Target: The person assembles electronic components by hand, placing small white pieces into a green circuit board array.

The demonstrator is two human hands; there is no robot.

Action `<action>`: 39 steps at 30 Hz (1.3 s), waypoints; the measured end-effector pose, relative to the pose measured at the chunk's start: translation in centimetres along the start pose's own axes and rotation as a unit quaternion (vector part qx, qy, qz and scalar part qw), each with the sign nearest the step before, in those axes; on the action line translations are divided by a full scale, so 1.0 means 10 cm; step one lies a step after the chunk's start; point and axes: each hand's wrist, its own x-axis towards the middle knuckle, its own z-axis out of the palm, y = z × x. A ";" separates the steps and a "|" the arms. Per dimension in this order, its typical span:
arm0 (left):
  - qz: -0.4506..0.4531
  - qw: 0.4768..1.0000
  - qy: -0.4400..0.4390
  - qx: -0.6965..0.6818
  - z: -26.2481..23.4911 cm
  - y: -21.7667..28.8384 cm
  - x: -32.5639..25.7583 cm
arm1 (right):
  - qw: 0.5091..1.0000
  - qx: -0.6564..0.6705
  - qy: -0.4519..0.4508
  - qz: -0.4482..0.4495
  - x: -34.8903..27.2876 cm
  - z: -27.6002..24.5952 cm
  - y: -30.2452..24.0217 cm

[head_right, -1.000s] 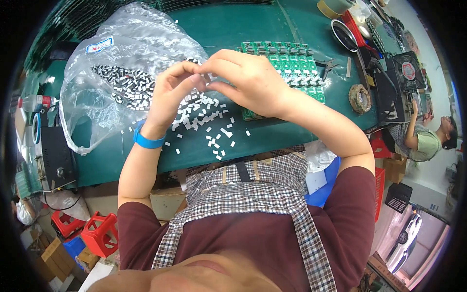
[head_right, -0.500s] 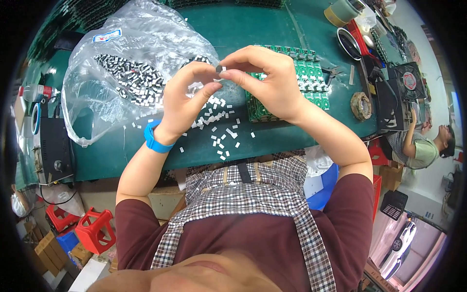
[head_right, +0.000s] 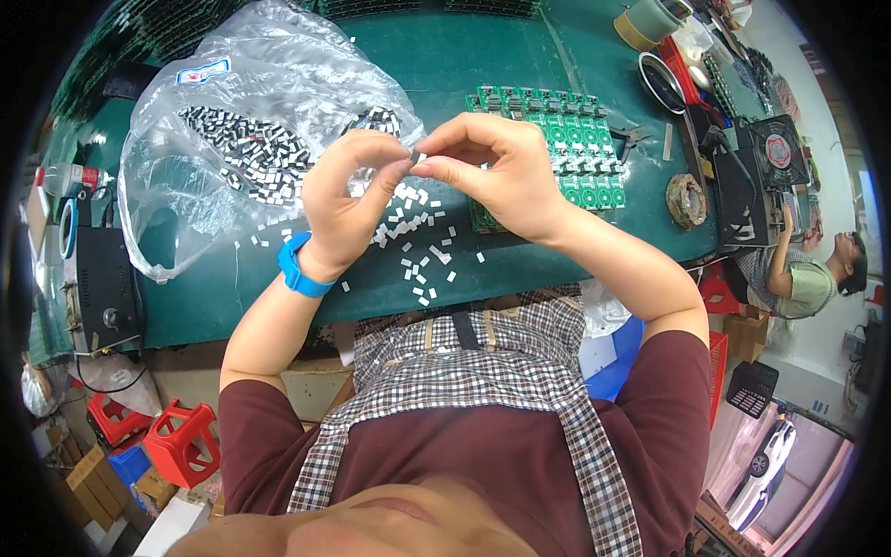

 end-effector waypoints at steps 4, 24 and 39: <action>-0.026 0.999 -0.015 -0.032 0.00 -0.03 -0.03 | 0.999 -0.022 0.003 -0.048 0.02 0.00 -0.03; 0.010 0.996 -0.077 -0.051 -0.04 0.04 -0.01 | 0.981 -0.103 -0.077 -0.144 0.03 -0.12 -0.05; -0.039 0.989 -0.087 -0.114 -0.01 -0.01 -0.04 | 0.981 -0.131 -0.092 -0.111 0.04 -0.12 -0.21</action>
